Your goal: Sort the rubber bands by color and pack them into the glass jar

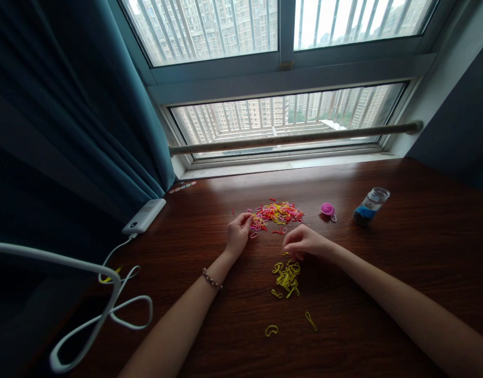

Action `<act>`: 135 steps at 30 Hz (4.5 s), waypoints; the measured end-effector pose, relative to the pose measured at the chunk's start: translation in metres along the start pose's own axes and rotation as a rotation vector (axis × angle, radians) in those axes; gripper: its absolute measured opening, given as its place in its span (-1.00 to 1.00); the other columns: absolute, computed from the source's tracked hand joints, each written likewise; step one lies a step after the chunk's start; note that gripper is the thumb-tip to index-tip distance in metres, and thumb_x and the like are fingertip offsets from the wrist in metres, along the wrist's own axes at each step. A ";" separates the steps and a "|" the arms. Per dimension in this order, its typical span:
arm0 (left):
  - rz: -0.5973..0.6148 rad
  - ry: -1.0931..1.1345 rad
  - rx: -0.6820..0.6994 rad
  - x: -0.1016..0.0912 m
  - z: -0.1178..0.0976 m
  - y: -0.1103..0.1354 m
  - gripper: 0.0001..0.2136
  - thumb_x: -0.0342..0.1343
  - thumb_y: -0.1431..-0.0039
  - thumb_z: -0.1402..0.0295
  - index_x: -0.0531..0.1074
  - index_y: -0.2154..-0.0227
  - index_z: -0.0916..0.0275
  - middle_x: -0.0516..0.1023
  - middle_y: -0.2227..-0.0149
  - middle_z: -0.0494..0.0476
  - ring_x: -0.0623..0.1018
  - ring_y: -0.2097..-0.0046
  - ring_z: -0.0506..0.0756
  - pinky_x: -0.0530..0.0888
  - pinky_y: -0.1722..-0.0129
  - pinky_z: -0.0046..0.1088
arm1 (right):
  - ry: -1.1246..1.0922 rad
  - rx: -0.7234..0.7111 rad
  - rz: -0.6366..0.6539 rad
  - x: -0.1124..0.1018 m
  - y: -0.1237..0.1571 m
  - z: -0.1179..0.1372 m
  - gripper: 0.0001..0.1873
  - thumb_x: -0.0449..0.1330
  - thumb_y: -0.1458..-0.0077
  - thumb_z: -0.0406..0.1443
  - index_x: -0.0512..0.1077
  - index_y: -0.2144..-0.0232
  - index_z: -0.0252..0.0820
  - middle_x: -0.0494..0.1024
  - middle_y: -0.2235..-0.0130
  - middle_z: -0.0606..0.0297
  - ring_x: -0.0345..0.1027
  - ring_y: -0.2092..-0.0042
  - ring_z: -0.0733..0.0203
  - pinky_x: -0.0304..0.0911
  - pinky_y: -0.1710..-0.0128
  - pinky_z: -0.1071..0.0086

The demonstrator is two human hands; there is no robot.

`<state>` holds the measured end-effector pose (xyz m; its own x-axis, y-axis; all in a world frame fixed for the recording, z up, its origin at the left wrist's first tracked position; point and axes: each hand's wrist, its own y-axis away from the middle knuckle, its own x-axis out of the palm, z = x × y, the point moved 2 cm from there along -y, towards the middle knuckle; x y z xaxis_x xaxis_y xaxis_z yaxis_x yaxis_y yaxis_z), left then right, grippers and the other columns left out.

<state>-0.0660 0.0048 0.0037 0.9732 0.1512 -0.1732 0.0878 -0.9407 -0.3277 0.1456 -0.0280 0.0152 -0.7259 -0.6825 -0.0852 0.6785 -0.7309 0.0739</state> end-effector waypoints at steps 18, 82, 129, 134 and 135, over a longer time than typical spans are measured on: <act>0.004 0.763 -0.371 -0.008 0.011 -0.014 -0.78 0.28 0.20 0.47 0.48 0.39 0.29 0.58 0.40 0.09 0.56 0.33 -0.01 0.46 0.28 -0.53 | 0.121 -0.185 -0.517 -0.023 -0.006 -0.019 -0.59 0.06 -0.03 -0.03 0.41 0.57 -0.25 0.35 0.69 0.38 0.13 0.68 0.39 0.03 0.67 0.50; 0.295 -0.941 0.519 0.020 -0.013 0.021 -0.66 -0.03 -0.06 0.57 0.40 0.11 0.19 0.51 0.15 0.14 0.37 0.10 0.17 0.27 0.14 -0.23 | 0.758 -0.597 -0.573 0.007 0.008 -0.002 -0.87 0.04 -0.07 -0.40 0.36 0.47 -0.21 0.43 0.36 0.19 0.32 0.31 0.24 0.25 0.28 0.38; -0.009 -0.260 0.075 0.005 -0.004 0.008 -0.83 0.01 -0.09 0.25 0.36 0.39 0.26 0.50 0.49 0.05 0.48 0.53 -0.02 0.41 0.54 -0.55 | -0.072 0.086 0.160 -0.009 0.008 0.010 -0.63 0.18 0.05 -0.11 0.51 0.37 -0.36 0.54 0.49 0.22 0.40 0.51 0.33 0.27 0.53 0.51; 0.238 -0.439 0.403 0.018 -0.023 0.028 -0.86 0.01 -0.10 0.31 0.40 0.46 0.25 0.49 0.52 0.07 0.43 0.52 -0.03 0.39 0.46 -0.52 | 0.130 -0.093 -0.103 -0.015 -0.001 0.001 -0.62 0.09 -0.05 -0.10 0.48 0.43 -0.34 0.49 0.55 0.24 0.37 0.52 0.30 0.28 0.53 0.45; 0.314 -0.492 0.505 0.022 -0.027 0.034 -0.86 0.00 -0.10 0.32 0.40 0.46 0.25 0.48 0.53 0.07 0.43 0.50 -0.02 0.38 0.44 -0.51 | 0.226 -0.171 -0.228 -0.017 -0.002 0.000 -0.64 0.07 -0.08 -0.12 0.47 0.43 -0.31 0.49 0.53 0.24 0.38 0.49 0.29 0.30 0.49 0.42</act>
<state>-0.0354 -0.0323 0.0140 0.7199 0.1290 -0.6819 -0.3989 -0.7272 -0.5587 0.1564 -0.0147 0.0162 -0.8302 -0.4702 -0.2994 0.5253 -0.8397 -0.1379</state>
